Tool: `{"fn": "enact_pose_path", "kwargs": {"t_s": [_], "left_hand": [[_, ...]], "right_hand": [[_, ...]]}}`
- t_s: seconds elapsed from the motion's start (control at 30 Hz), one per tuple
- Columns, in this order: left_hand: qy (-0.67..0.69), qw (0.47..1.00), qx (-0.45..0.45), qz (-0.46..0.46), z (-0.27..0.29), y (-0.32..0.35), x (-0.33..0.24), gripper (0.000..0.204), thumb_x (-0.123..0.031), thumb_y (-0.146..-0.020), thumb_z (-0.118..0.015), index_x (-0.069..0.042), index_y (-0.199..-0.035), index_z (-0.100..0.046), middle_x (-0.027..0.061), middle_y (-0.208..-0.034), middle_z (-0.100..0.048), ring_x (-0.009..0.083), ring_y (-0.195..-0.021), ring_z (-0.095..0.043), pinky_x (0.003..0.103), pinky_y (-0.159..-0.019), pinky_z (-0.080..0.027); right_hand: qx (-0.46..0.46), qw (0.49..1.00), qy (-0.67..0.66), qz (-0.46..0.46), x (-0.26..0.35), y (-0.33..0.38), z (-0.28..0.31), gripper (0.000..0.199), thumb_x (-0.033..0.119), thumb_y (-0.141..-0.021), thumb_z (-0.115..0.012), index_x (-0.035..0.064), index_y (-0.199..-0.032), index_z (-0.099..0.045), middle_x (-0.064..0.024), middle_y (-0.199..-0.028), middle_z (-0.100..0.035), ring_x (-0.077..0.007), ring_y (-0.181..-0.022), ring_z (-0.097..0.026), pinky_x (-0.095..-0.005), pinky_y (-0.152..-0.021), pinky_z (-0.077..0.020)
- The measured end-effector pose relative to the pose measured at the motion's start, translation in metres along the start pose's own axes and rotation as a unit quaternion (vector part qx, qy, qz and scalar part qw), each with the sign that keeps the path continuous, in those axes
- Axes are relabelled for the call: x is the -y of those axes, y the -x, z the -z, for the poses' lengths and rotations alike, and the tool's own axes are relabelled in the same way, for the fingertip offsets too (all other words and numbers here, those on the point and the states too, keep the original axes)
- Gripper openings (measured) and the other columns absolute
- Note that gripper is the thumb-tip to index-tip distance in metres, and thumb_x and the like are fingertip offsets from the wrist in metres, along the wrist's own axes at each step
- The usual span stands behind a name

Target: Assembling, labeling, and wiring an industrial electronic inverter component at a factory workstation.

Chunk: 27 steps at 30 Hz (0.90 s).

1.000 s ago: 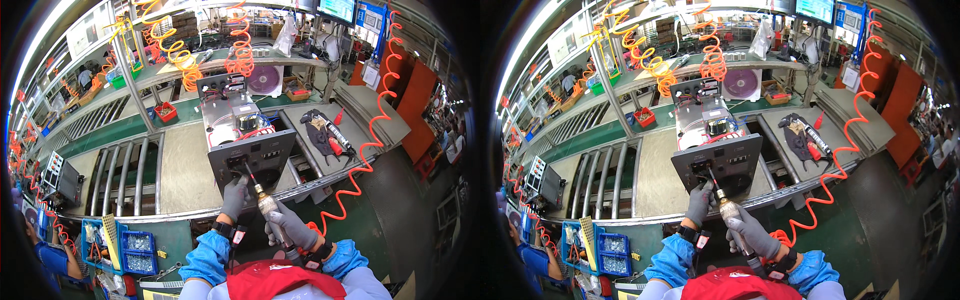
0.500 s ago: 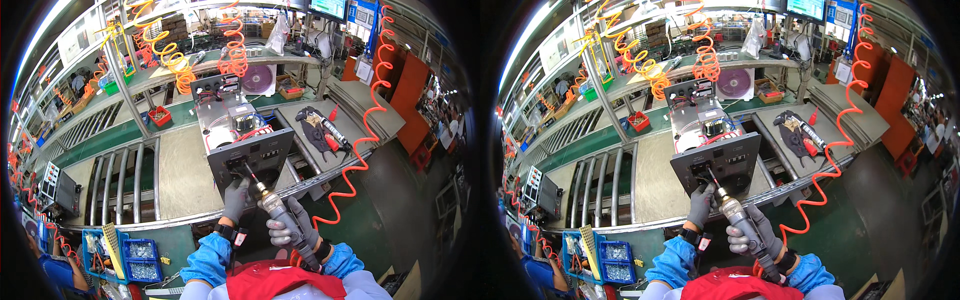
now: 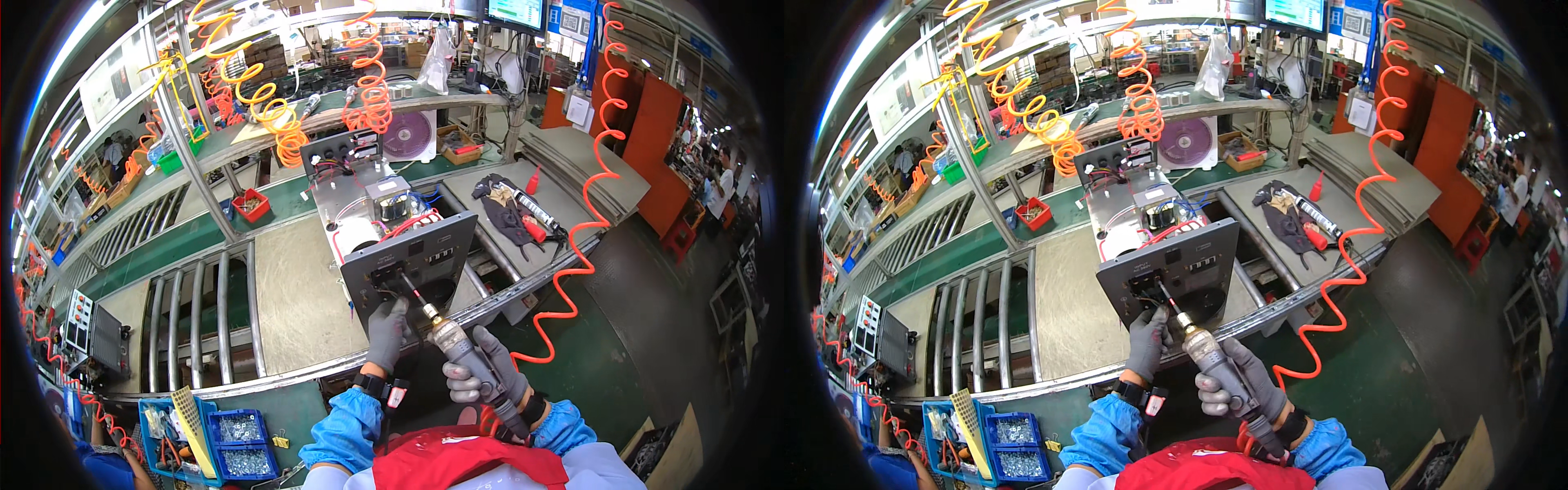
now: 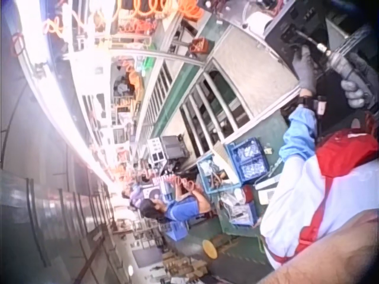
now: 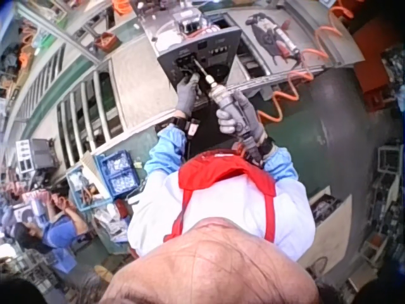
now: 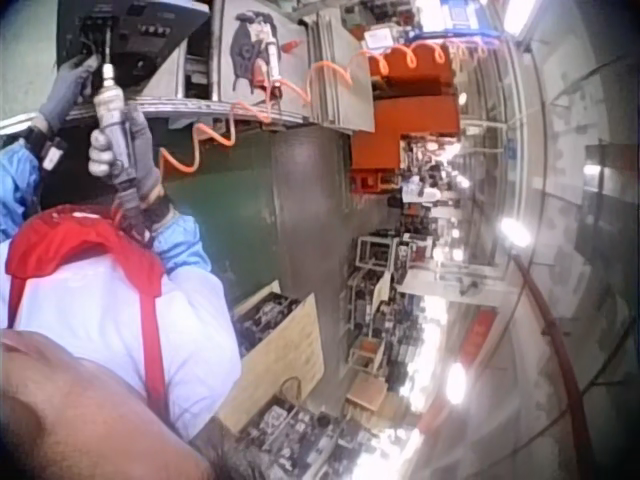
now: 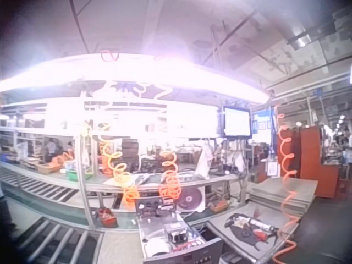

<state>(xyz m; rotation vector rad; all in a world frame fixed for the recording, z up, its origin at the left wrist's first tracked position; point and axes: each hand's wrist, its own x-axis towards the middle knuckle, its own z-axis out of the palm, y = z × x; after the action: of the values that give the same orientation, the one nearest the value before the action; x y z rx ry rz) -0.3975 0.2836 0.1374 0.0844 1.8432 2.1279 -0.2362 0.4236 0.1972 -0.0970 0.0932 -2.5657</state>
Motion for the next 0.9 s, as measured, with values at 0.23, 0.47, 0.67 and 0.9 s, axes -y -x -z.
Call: {"fn": "enact_pose_path", "kwargs": {"t_s": [0.23, 0.47, 0.67, 0.9], "left_hand": [[0.016, 1.000, 0.015, -0.003, 0.001, -0.003, 0.003, 0.042, -0.046, -0.089, -0.066, -0.004, -0.087, -0.058, -0.0011, -0.056, -0.049, 0.0088, -0.042, -0.048, 0.023, -0.036, -0.035], [0.009, 1.000, 0.027, 0.001, 0.000, -0.003, -0.001, 0.040, -0.045, -0.091, -0.064, -0.004, -0.089, -0.059, -0.0017, -0.054, -0.049, 0.0085, -0.040, -0.047, 0.023, -0.035, -0.034], [0.017, 0.999, 0.032, 0.033, -0.002, -0.002, -0.004, 0.038, -0.041, -0.090, -0.065, -0.003, -0.089, -0.061, -0.0010, -0.056, -0.049, 0.0077, -0.044, -0.046, 0.024, -0.041, -0.035], [0.060, 0.997, 0.042, 0.029, -0.004, -0.007, 0.003, 0.037, -0.041, -0.090, -0.065, -0.005, -0.084, -0.061, -0.0021, -0.056, -0.049, 0.0065, -0.044, -0.046, 0.023, -0.040, -0.034]], "right_hand": [[0.056, 0.991, -0.121, -0.006, -0.010, -0.006, -0.012, 0.070, 0.055, -0.093, -0.050, 0.0154, -0.148, -0.031, -0.0074, -0.080, -0.053, -0.0128, -0.057, -0.049, -0.0269, -0.052, -0.0426], [-0.276, 0.896, 0.335, 0.087, -0.027, -0.012, -0.045, 0.035, 0.032, -0.097, -0.049, 0.0126, -0.126, -0.042, -0.0090, -0.075, -0.061, -0.0161, -0.052, -0.061, -0.0339, -0.050, -0.0551], [-0.331, 0.837, 0.426, 0.083, -0.030, -0.017, -0.055, 0.045, 0.028, -0.096, -0.052, 0.0113, -0.135, -0.037, -0.0078, -0.074, -0.058, -0.0140, -0.052, -0.059, -0.0320, -0.049, -0.0546], [-0.402, 0.701, 0.579, 0.110, -0.046, -0.030, -0.039, 0.084, 0.035, -0.087, -0.068, 0.0115, -0.151, -0.019, -0.0058, -0.076, -0.056, -0.0124, -0.056, -0.055, -0.0276, -0.050, -0.0479]]}}
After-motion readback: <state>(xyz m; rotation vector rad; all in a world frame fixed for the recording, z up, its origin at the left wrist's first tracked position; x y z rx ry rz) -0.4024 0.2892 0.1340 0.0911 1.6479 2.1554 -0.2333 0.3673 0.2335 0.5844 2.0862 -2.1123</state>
